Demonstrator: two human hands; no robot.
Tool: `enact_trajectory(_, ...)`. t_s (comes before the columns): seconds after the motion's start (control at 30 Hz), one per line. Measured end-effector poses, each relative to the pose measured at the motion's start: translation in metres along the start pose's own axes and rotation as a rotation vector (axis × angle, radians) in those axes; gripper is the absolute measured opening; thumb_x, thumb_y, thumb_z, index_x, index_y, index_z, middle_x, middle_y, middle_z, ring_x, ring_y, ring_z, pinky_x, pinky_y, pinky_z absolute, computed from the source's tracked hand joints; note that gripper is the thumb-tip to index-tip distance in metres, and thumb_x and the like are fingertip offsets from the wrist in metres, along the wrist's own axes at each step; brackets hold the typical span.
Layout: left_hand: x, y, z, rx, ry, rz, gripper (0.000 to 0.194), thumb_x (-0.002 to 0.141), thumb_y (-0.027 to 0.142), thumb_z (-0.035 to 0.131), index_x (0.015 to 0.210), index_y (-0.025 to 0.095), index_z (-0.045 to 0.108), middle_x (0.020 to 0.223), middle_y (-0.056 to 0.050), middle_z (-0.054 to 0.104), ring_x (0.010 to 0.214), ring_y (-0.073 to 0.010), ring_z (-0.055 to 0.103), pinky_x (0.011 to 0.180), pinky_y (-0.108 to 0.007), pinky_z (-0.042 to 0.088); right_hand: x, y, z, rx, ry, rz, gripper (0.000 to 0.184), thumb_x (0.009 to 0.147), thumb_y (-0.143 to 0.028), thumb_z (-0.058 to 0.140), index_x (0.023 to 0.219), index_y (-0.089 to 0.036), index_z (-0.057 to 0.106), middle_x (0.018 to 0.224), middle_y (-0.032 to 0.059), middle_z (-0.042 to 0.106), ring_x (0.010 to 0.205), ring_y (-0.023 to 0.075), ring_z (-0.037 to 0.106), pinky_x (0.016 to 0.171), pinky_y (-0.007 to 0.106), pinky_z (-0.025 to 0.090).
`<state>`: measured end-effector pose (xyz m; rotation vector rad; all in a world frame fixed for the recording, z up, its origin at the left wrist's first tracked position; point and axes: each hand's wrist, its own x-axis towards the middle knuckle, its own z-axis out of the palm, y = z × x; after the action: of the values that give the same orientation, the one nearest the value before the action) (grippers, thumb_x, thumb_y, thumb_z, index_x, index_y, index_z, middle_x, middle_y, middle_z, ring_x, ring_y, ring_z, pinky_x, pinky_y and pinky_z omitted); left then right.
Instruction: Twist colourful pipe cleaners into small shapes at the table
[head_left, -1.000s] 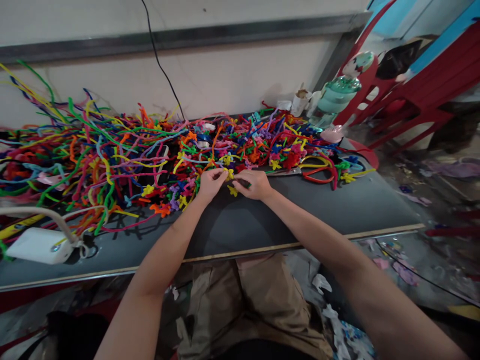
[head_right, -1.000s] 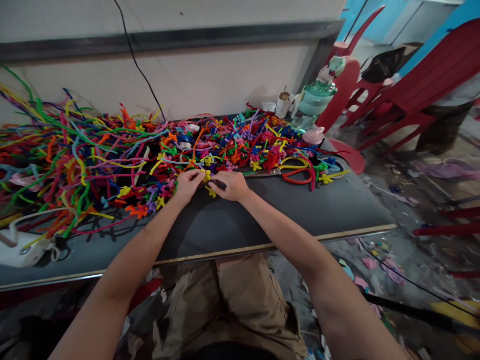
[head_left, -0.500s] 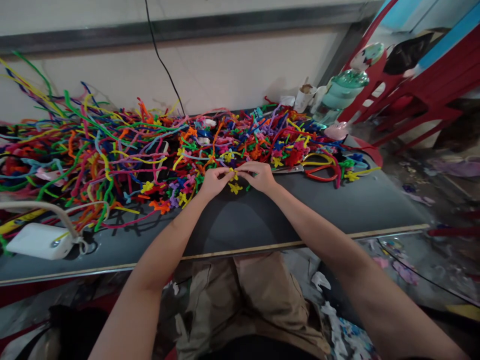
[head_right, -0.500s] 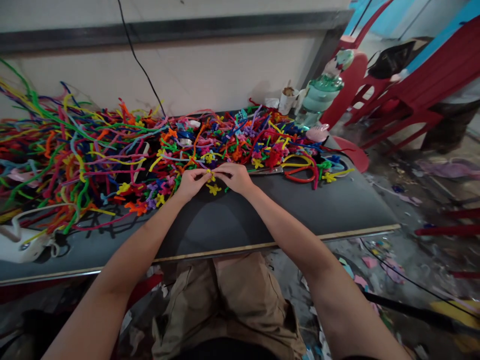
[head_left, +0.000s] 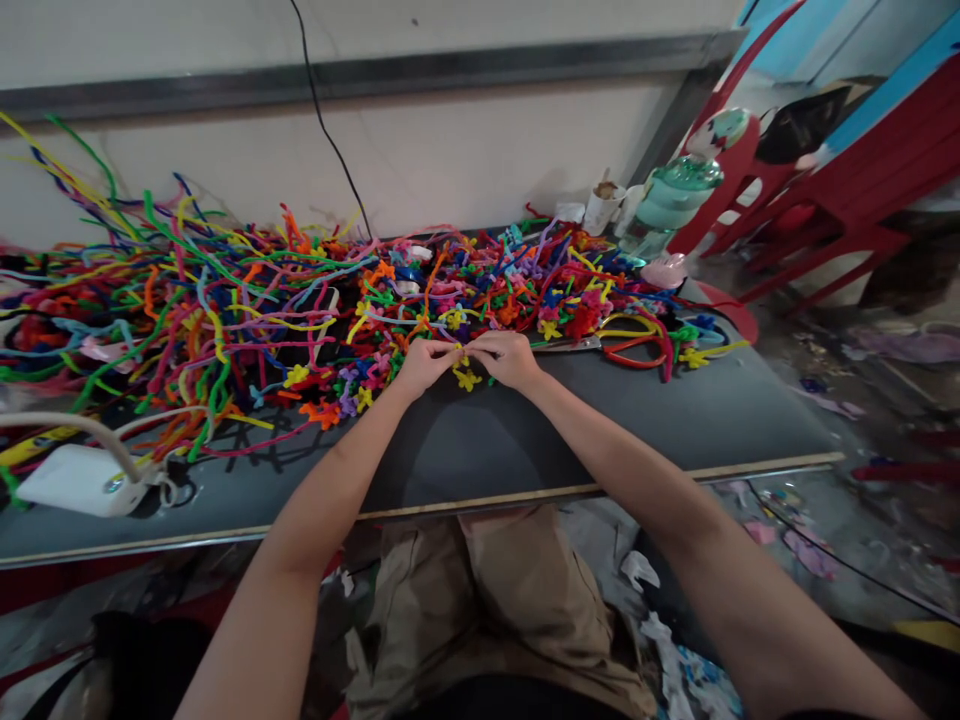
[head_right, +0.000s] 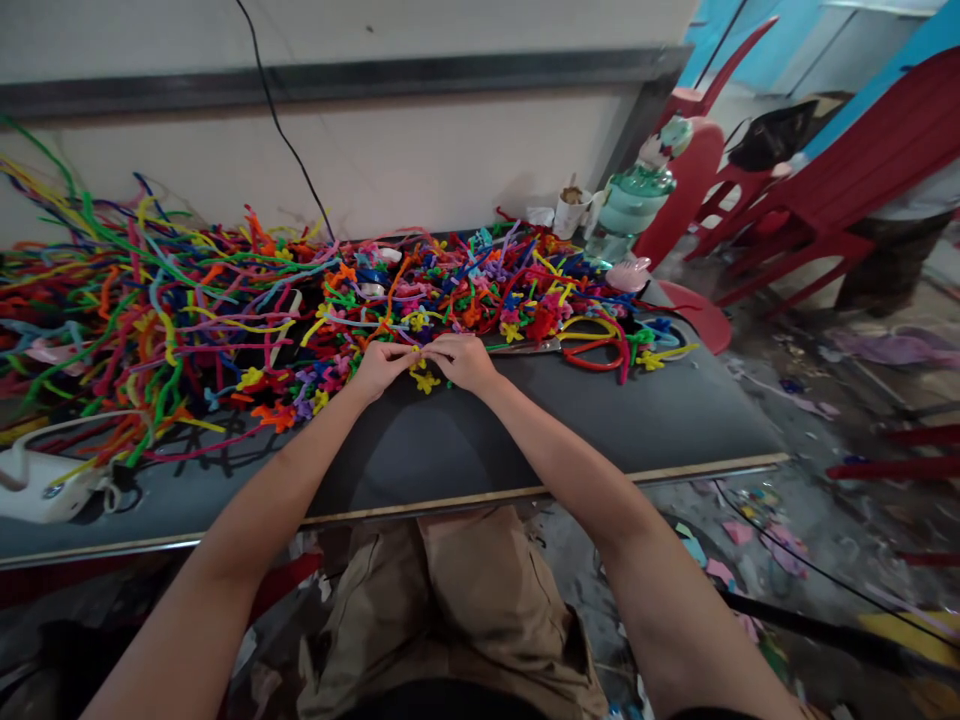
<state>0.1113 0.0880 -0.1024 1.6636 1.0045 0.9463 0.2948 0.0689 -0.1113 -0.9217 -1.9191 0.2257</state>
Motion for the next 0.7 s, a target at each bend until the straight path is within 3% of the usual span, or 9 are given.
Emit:
enact_trajectory(0.13,0.001,0.001,0.003,0.007,0.03,0.008,0.034,0.068,0.05,0.074,0.065,0.016,0.073,0.064,-0.002,0.069,0.061,-0.0142,0.058,0.06,-0.026,0.046,-0.001,-0.002,0.001,-0.023,0.034,0.046,0.018,0.087,-0.028,0.061,0.08,-0.025,0.078,0.078,0.0021,0.076,0.07,0.0156,0.07,0.067,0.028,0.057)
enact_trajectory(0.3,0.003,0.002,0.009,-0.167,0.14,-0.035,0.038,0.074,0.046,0.071,0.096,0.015,0.072,0.07,-0.003,0.07,0.057,-0.0117,0.056,0.058,-0.025,0.045,0.002,-0.009,0.003,-0.018,0.308,0.201,0.021,0.086,-0.035,0.062,0.081,-0.023,0.078,0.075,0.0034,0.075,0.063,0.0163,0.068,0.06,0.029,0.055)
enact_trajectory(0.37,0.003,0.002,0.01,-0.224,0.151,-0.04,0.036,0.073,0.042,0.073,0.097,0.015,0.071,0.073,-0.003,0.07,0.059,-0.0117,0.057,0.06,-0.025,0.046,0.002,-0.012,0.005,-0.009,0.364,0.247,0.022,0.086,-0.037,0.062,0.081,-0.023,0.078,0.076,0.0041,0.075,0.065,0.0174,0.068,0.062,0.031,0.056)
enact_trajectory(0.53,0.004,0.003,0.009,-0.181,0.191,-0.001,0.025,0.077,0.04,0.069,0.072,0.015,0.067,0.062,0.0,0.062,0.06,-0.0113,0.056,0.062,-0.025,0.045,0.001,-0.013,0.007,0.022,0.227,0.264,0.024,0.086,-0.04,0.063,0.081,-0.021,0.076,0.078,0.0057,0.075,0.066,0.0175,0.069,0.063,0.031,0.056)
enact_trajectory(0.7,0.004,0.001,0.01,-0.183,0.182,-0.02,0.025,0.076,0.041,0.07,0.079,0.016,0.068,0.066,0.0,0.063,0.062,-0.0118,0.056,0.062,-0.025,0.045,0.001,-0.008,0.003,-0.036,0.109,0.224,0.024,0.088,-0.039,0.061,0.08,-0.021,0.075,0.078,0.0047,0.075,0.065,0.0154,0.067,0.059,0.027,0.051)
